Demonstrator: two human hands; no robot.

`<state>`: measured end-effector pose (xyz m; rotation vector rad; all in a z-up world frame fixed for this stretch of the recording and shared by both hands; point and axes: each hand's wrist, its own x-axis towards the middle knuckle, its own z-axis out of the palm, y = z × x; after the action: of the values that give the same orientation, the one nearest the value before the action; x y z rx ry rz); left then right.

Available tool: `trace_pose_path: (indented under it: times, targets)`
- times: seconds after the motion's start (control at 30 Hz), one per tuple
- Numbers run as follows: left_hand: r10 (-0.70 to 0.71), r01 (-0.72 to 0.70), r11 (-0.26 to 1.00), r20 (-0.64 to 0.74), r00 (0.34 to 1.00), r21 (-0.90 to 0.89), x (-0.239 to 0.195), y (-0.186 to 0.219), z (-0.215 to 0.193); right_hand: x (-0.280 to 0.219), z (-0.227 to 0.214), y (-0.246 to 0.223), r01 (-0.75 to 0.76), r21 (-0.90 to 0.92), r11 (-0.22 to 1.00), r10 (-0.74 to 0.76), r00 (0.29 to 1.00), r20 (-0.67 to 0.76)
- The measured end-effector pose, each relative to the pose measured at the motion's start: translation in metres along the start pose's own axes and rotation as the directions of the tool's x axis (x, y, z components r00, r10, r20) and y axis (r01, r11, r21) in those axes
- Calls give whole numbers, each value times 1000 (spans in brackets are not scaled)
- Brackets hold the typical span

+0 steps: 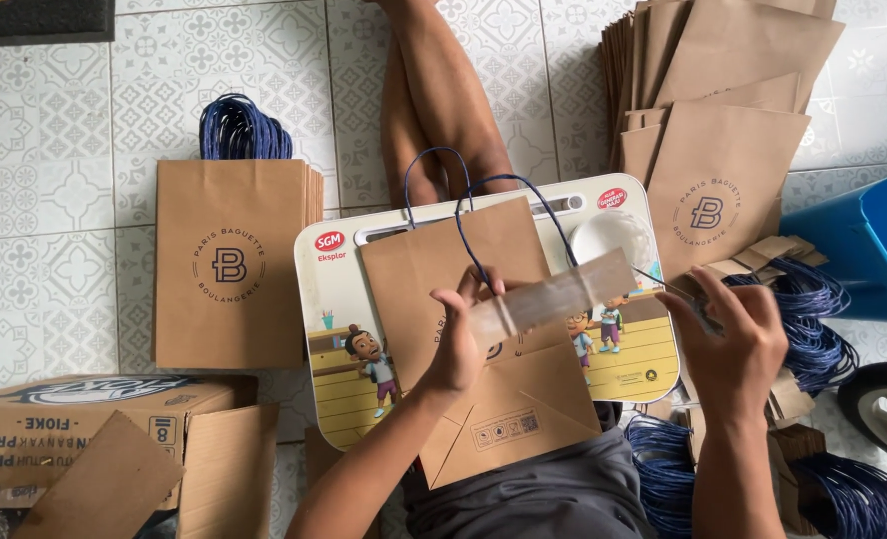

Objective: The person sits on the floor and assembles brown paper bags by inserting blue twisted handles through the top slots. They use a small rectangular cardboard piece to reinforce the handle attachment points and apply glue from a small white bowl using a brush to secure the handles in place.

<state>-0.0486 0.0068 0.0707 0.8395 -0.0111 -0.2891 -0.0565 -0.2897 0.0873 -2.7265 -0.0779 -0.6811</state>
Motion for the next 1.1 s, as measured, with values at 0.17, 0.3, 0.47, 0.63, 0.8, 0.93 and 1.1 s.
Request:
trace_pose_path:
  times: [0.17, 0.3, 0.47, 0.63, 0.8, 0.93, 1.1]
  targets:
    - [-97, 98, 984, 16, 995, -147, -22, 2, 22, 0, -7, -38, 16, 449, 893, -72, 992, 107]
    - [-209, 219, 965, 81, 975, -146, -35, 9, 42, -23, 34, -52, -250, 921, 298, -350, 869, 349]
    - [-229, 230, 963, 23, 973, -138, -46, 4, 34, -25, 32, -68, -318, 919, 233, -374, 843, 387]
    - [-175, 167, 976, 39, 984, 142, -52, 17, 14, -25, 20, -74, -496, 865, 72, -311, 813, 492]
    - [590, -57, 146, -41, 806, 988, -68, 46, -47, -31, 4, -51, -486, 841, 239, -240, 810, 536]
    - [338, 167, 645, -475, 813, 746, -100, 47, -59, -33, -4, -54, -565, 736, 374, -157, 743, 650]
    - [94, 144, 909, -530, 843, 391, -103, 43, -53, -44, 9, -61, -641, 690, 336, -150, 687, 711]
